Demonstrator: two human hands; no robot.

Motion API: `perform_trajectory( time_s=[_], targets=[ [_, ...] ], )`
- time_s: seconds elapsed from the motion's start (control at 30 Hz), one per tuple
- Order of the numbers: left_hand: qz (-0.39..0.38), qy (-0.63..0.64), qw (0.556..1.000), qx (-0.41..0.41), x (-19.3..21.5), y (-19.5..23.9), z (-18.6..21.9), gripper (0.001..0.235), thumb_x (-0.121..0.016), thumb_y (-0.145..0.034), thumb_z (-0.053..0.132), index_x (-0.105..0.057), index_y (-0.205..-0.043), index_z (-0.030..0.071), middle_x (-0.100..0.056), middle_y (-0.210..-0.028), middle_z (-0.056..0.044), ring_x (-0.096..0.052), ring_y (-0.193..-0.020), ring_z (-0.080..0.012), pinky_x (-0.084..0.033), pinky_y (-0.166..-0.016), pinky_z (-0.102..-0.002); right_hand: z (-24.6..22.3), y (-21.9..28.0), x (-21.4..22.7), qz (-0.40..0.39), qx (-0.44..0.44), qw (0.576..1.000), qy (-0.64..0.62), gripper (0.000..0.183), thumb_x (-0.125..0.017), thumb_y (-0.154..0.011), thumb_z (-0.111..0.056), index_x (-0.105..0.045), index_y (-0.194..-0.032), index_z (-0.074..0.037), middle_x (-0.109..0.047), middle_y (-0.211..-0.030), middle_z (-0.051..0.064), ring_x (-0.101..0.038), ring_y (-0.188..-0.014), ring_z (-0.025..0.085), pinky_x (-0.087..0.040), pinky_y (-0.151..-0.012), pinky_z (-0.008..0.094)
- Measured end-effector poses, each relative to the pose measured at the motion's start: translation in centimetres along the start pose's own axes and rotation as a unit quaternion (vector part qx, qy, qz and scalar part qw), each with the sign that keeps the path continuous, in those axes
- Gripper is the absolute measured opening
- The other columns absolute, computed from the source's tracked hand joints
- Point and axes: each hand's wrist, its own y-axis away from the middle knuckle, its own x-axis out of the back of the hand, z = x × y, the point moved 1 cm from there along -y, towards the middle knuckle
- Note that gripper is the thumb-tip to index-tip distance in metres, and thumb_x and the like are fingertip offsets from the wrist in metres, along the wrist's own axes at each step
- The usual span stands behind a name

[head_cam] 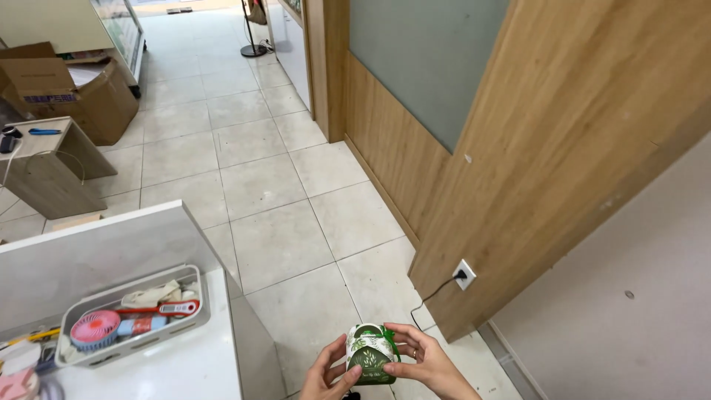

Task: Organizing and placing decorative gift boxes onto display shelves.

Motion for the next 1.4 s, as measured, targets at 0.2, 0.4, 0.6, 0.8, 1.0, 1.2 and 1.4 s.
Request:
perform_trajectory(
  time_s=[0.2,0.4,0.6,0.8,1.0,1.2,1.4],
  targets=[
    [-0.023,-0.047,0.999,-0.008,2.3,-13.9,8.9,0.086,-0.086,-0.080,0.016,-0.037,-0.150,0.005,-0.054,-0.150,-0.021,-0.065,-0.129,-0.0305,-0.062,-0.100,-0.041,-6.6,-14.8,3.7,0.017,-0.015,0.999,0.036,0.079,-0.089,-0.072,-0.007,-0.055,-0.143,-0.006,-0.065,-0.131,0.007,-0.062,-0.117,0.017,-0.057,-0.093,0.035],
    [0.008,-0.166,0.983,0.082,5.9,-25.9,20.4,0.102,-0.092,-0.073,0.025,-0.033,-0.155,0.020,-0.048,-0.154,-0.010,-0.057,-0.137,-0.0292,-0.050,-0.109,-0.049,-13.3,-29.5,5.7,-0.003,0.015,0.995,0.096,0.080,-0.091,-0.072,-0.006,-0.054,-0.143,-0.006,-0.066,-0.133,0.008,-0.062,-0.121,0.018,-0.058,-0.097,0.033],
    [0.022,-0.158,0.985,0.063,11.8,-40.0,23.3,0.101,-0.097,-0.067,0.027,-0.042,-0.151,0.019,-0.052,-0.153,-0.007,-0.058,-0.136,-0.0287,-0.047,-0.111,-0.051,-14.4,-45.4,10.0,-0.015,-0.002,0.999,0.033,0.088,-0.092,-0.069,-0.006,-0.052,-0.147,-0.009,-0.063,-0.136,0.010,-0.063,-0.124,0.022,-0.060,-0.094,0.037],
    [0.061,-0.151,0.986,0.036,16.3,-55.3,29.2,0.108,-0.100,-0.055,0.026,-0.046,-0.149,0.018,-0.061,-0.143,-0.007,-0.068,-0.124,-0.0316,-0.054,-0.108,-0.051,-21.1,-62.1,13.4,-0.068,0.016,0.996,0.057,0.082,-0.090,-0.070,-0.009,-0.053,-0.143,-0.005,-0.064,-0.138,0.012,-0.061,-0.128,0.023,-0.057,-0.100,0.040],
    [0.097,-0.144,0.982,0.079,21.1,-68.7,38.2,0.113,-0.102,-0.054,0.023,-0.044,-0.151,0.014,-0.058,-0.146,-0.004,-0.068,-0.126,-0.0292,-0.048,-0.112,-0.050,-26.5,-79.3,16.3,-0.141,-0.002,0.983,0.114,0.087,-0.093,-0.072,-0.009,-0.050,-0.148,-0.006,-0.063,-0.143,0.012,-0.060,-0.133,0.025,-0.052,-0.108,0.033],
    [0.106,-0.150,0.978,0.095,27.5,-80.9,43.3,0.113,-0.101,-0.059,0.025,-0.039,-0.153,0.014,-0.053,-0.151,-0.005,-0.064,-0.128,-0.0269,-0.047,-0.112,-0.053,-31.1,-93.5,15.5,-0.134,-0.057,0.986,0.076,0.087,-0.092,-0.070,-0.008,-0.049,-0.146,-0.007,-0.059,-0.141,0.011,-0.061,-0.129,0.023,-0.063,-0.098,0.036],
    [0.082,-0.139,0.984,0.070,36.7,-93.7,48.3,0.110,-0.101,-0.056,0.025,-0.045,-0.150,0.015,-0.057,-0.148,-0.006,-0.065,-0.122,-0.0287,-0.055,-0.106,-0.051,-34.1,-108.5,14.1,-0.117,-0.044,0.990,0.064,0.084,-0.092,-0.071,-0.009,-0.050,-0.143,-0.006,-0.058,-0.140,0.010,-0.059,-0.129,0.022,-0.063,-0.096,0.038]
  ],
)
